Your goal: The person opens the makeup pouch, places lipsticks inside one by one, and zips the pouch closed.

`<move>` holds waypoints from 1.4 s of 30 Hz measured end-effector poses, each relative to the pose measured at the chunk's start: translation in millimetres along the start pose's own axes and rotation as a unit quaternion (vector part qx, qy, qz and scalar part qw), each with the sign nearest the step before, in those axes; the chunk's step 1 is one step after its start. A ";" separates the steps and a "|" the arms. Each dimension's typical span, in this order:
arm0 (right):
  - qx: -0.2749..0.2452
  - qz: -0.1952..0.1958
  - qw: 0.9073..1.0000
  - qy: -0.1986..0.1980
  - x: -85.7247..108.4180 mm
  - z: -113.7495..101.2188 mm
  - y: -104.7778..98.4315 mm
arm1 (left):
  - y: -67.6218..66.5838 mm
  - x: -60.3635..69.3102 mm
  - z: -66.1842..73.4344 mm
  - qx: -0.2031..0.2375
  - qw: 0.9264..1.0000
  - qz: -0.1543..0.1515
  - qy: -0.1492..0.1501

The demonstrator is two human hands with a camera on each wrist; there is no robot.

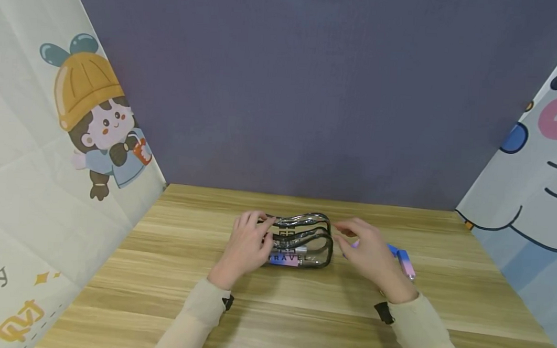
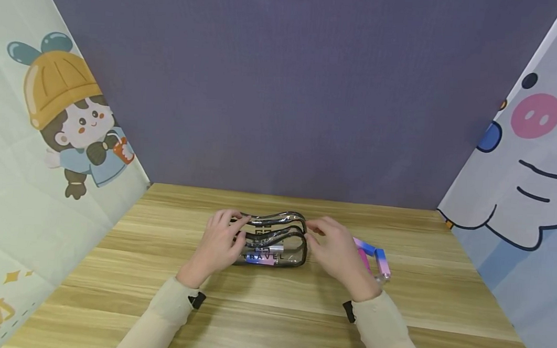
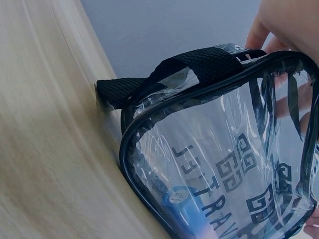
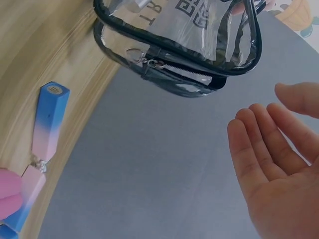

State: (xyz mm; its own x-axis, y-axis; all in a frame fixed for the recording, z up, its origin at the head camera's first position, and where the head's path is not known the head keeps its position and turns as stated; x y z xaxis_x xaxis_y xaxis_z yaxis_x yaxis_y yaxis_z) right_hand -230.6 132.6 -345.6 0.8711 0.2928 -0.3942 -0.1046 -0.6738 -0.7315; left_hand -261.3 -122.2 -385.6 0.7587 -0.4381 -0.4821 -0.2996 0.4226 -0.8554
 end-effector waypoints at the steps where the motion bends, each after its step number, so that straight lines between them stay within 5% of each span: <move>1: 0.001 0.001 1.000 0.002 1.5 1.2 -1.3 | 0.1 0.0 0.0 0.000 1.000 0.000 0.000; 29: 0.043 0.003 0.993 0.111 20.1 69.6 -12.3 | -0.7 0.6 2.9 -0.002 1.000 0.007 0.003; 42: 0.081 -0.066 0.976 0.193 25.9 95.0 -6.3 | -0.8 0.2 2.7 0.003 1.000 0.009 0.003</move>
State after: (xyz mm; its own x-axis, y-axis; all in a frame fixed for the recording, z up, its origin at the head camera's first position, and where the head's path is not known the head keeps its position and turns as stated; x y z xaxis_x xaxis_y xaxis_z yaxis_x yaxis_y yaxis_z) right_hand -252.9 208.9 -404.0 0.9946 0.0710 -0.0754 -0.0272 -0.5230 -0.8519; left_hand -259.4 -120.5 -384.5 0.7491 -0.4353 -0.4993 -0.3104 0.4351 -0.8452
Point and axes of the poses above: each hand's wrist, its own x-axis away from the middle knuckle, its own y-axis out of the palm, z = x × y, the point moved 6 cm from there along -x, towards the middle knuckle, and after that the axes turned 4 degrees about -z, right-handed, at the moved point
